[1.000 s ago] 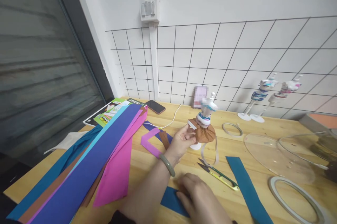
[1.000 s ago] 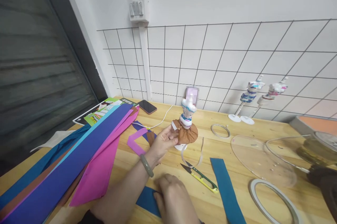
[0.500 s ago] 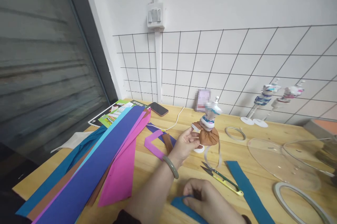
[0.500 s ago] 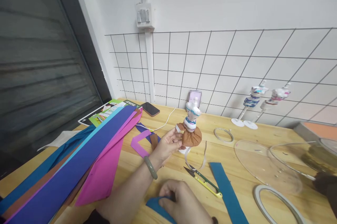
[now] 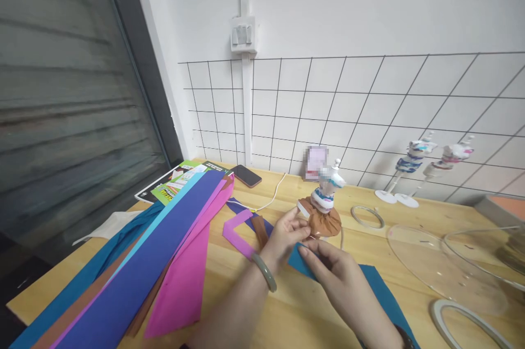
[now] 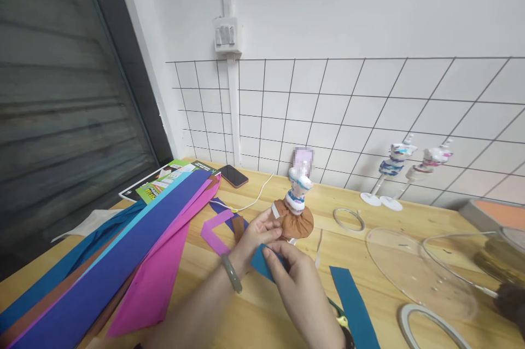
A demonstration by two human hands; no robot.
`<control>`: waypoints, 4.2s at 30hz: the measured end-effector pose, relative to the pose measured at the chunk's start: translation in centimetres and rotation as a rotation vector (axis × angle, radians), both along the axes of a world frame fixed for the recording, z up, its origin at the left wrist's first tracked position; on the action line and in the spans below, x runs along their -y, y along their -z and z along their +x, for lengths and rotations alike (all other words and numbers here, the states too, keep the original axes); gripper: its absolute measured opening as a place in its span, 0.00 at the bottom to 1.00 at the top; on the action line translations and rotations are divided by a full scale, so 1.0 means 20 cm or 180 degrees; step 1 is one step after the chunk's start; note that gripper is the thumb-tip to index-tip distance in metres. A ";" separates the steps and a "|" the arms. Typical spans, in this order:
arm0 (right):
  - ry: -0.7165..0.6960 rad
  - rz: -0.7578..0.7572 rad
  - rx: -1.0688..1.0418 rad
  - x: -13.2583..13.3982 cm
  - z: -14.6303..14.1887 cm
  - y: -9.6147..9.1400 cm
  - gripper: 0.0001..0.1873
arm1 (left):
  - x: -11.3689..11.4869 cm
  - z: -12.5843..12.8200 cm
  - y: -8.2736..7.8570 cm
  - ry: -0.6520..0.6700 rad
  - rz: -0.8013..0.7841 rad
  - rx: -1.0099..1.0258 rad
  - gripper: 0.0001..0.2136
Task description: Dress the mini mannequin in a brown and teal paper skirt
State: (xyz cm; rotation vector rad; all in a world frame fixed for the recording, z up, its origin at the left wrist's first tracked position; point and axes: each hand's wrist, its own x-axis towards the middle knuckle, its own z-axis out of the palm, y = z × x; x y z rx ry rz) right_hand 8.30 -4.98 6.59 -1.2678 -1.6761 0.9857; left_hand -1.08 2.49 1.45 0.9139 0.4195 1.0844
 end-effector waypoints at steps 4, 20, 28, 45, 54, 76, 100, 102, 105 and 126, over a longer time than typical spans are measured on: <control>0.0244 0.0191 0.0439 -0.02 0.03 0.01 0.14 | 0.00 0.01 0.00 -0.0120 0.0007 -0.0078 0.25; 0.0688 0.0298 0.0683 -0.11 0.15 0.07 0.15 | 0.03 0.01 -0.05 -0.0501 0.0317 -0.0256 0.19; 0.0613 -0.0670 -0.0350 -0.11 0.20 0.01 0.15 | 0.04 0.02 -0.04 -0.0435 0.0317 -0.0190 0.19; 0.0460 -0.0145 0.0197 -0.11 0.19 0.05 0.17 | 0.06 0.02 -0.05 -0.0571 0.0307 -0.0139 0.17; 0.0601 0.0007 0.0271 -0.13 0.19 0.07 0.16 | 0.06 0.02 -0.04 -0.0507 0.0432 -0.0148 0.17; 0.0652 -0.0095 0.0365 -0.14 0.20 0.09 0.16 | 0.08 0.00 -0.05 -0.0233 0.0070 0.0159 0.16; 0.0754 0.0196 0.0776 -0.13 0.18 0.09 0.15 | 0.08 0.01 -0.06 -0.0669 0.0536 -0.0485 0.16; 0.0800 0.0280 0.0866 -0.13 0.17 0.08 0.14 | 0.08 0.01 -0.05 -0.0716 0.0574 -0.0591 0.17; 0.0868 0.0298 0.0995 -0.13 0.17 0.08 0.13 | 0.08 0.02 -0.05 -0.0708 0.0613 -0.0588 0.18; 0.0373 0.0103 0.0213 -0.19 0.23 0.17 0.14 | 0.08 0.03 -0.04 -0.0646 0.0504 -0.0175 0.16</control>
